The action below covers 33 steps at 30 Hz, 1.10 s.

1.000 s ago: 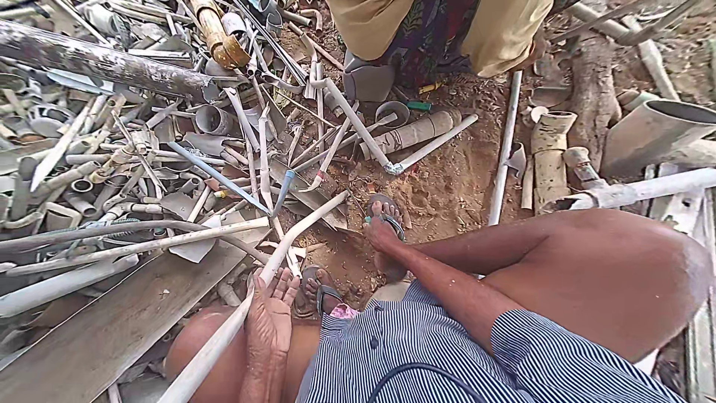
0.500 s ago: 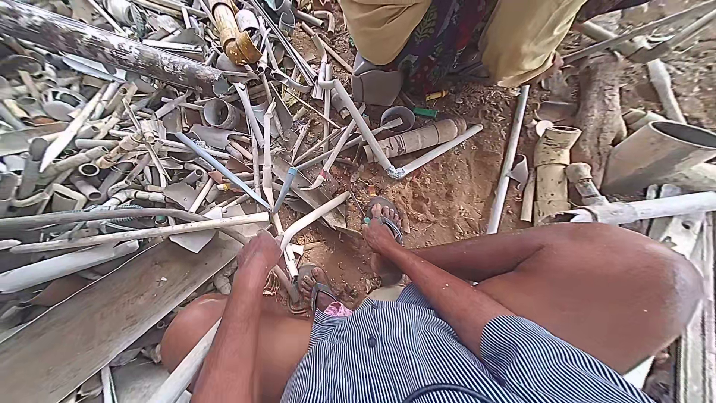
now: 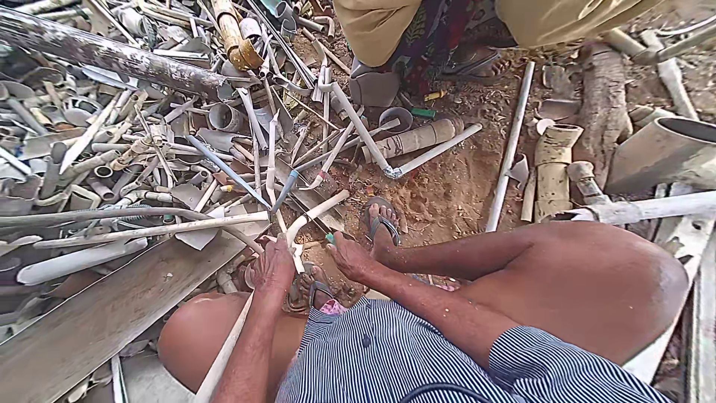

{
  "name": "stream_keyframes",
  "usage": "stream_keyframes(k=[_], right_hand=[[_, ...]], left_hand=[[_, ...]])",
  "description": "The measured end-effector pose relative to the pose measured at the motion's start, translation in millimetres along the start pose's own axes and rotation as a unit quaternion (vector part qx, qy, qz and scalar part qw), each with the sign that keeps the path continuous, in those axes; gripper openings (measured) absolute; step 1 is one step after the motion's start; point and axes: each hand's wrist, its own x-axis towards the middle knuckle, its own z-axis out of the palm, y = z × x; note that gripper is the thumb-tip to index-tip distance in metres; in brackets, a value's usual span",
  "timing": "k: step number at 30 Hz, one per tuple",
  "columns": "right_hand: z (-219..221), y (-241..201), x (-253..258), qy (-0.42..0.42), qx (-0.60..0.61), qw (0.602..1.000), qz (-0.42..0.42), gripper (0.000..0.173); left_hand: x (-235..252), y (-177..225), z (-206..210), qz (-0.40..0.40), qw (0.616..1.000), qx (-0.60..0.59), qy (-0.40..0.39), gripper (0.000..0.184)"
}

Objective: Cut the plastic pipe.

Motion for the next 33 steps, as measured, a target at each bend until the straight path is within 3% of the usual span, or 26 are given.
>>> stream_keyframes(k=[5,12,18,24,29,31,33], right_hand=[[-24.7,46.5,27.4,0.037,0.022,0.992,0.12,0.051],[2.6,-9.3,-9.0,-0.013,-0.015,0.999,-0.029,0.044],[-30.7,59.7,43.9,0.042,-0.009,0.99,0.131,0.046],[3.2,3.5,10.8,-0.003,-0.045,0.999,-0.005,0.042],[-30.0,62.8,52.6,0.048,-0.027,0.989,0.141,0.049],[-28.8,53.9,45.8,0.021,-0.04,0.987,0.152,0.048],[-9.9,29.8,23.6,0.003,-0.01,0.994,0.112,0.049]], left_hand=[[-1.3,-4.1,13.1,0.005,1.0,-0.009,0.017,0.052],[3.7,-2.0,11.1,-0.001,1.0,-0.009,-0.003,0.052],[9.5,-6.8,9.4,-0.007,1.0,-0.018,-0.013,0.051],[23.7,-13.5,5.4,-0.01,0.998,-0.028,-0.046,0.048],[33.5,-11.6,-2.8,-0.011,0.998,-0.027,-0.06,0.048],[35.4,-14.4,-9.0,-0.014,0.997,-0.013,-0.072,0.048],[34.7,-22.7,-10.8,-0.009,0.997,-0.002,-0.075,0.049]])
